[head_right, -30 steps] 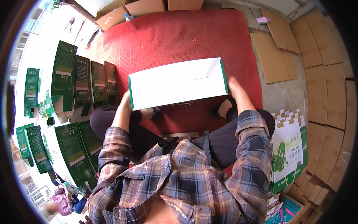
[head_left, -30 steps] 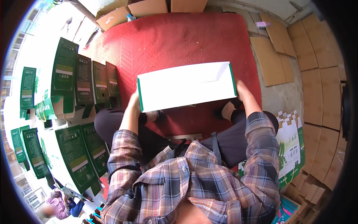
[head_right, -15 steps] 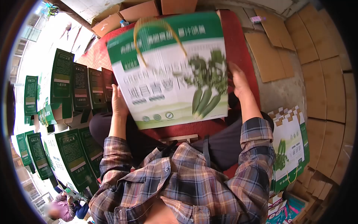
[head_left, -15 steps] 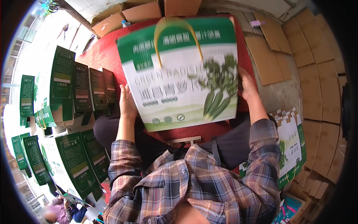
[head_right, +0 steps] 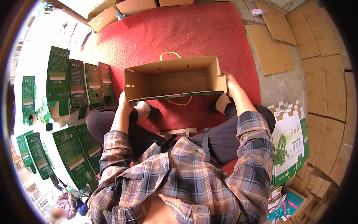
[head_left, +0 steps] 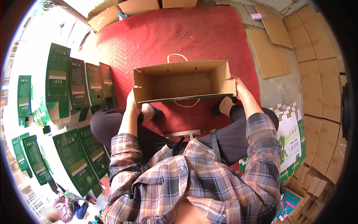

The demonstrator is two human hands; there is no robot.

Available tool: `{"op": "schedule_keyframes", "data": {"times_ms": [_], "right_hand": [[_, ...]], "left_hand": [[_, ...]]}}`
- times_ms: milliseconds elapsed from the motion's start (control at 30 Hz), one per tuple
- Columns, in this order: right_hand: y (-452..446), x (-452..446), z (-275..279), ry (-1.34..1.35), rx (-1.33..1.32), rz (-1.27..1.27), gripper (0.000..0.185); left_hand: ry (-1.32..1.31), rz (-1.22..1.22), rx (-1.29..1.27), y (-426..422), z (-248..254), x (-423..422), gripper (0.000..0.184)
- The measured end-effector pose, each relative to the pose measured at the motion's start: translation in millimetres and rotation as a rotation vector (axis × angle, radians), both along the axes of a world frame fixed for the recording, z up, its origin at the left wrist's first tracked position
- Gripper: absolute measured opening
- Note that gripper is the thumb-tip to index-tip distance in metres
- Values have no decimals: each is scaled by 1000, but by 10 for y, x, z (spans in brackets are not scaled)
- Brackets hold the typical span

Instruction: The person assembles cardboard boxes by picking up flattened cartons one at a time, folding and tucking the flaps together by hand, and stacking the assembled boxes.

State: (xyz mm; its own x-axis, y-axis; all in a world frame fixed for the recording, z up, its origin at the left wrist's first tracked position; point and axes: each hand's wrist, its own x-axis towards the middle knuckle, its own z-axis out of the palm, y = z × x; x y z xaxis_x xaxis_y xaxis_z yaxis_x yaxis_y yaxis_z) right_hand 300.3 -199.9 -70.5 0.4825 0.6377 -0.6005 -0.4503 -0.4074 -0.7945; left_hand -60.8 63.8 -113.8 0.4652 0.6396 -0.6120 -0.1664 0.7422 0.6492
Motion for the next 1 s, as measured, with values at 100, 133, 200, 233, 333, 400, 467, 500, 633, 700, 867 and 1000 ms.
{"op": "schedule_keyframes", "data": {"times_ms": [100, 133, 200, 233, 333, 400, 467, 500, 633, 700, 867, 1000], "right_hand": [[6, 23, 186, -107, -261, 67, 36], [5, 31, 252, -111, -242, 82, 47], [-16, 16, 353, -46, -171, -2, 57], [-39, -5, 431, -47, -176, -8, 57], [-48, -113, 552, -136, -152, 0, 63], [-11, -162, 501, -414, -253, 128, 55], [2, -182, 509, -367, -308, 191, 53], [4, -206, 422, -484, -218, 198, 58], [36, -229, 453, -487, -73, 274, 81], [70, -272, 580, -506, -49, 326, 82], [203, -344, 672, -652, -211, 495, 87], [250, -199, 460, -572, -194, 526, 80]], "left_hand": [[269, -253, 462, 39, -37, -40, 41], [246, -166, 343, -65, 387, 99, 59], [239, -162, 231, -166, 842, 210, 79], [283, -168, 268, -169, 845, 201, 76], [392, -273, 346, -233, 1009, 269, 68], [462, -365, 387, -263, 1005, 280, 64], [165, -361, 564, -255, 874, 243, 69], [156, -371, 536, -282, 947, 256, 80], [302, -578, 672, -265, 1031, 209, 96], [399, -613, 778, -258, 1057, 185, 100], [571, -745, 1036, -208, 920, 131, 114], [488, -791, 904, -198, 892, 138, 118]]}}
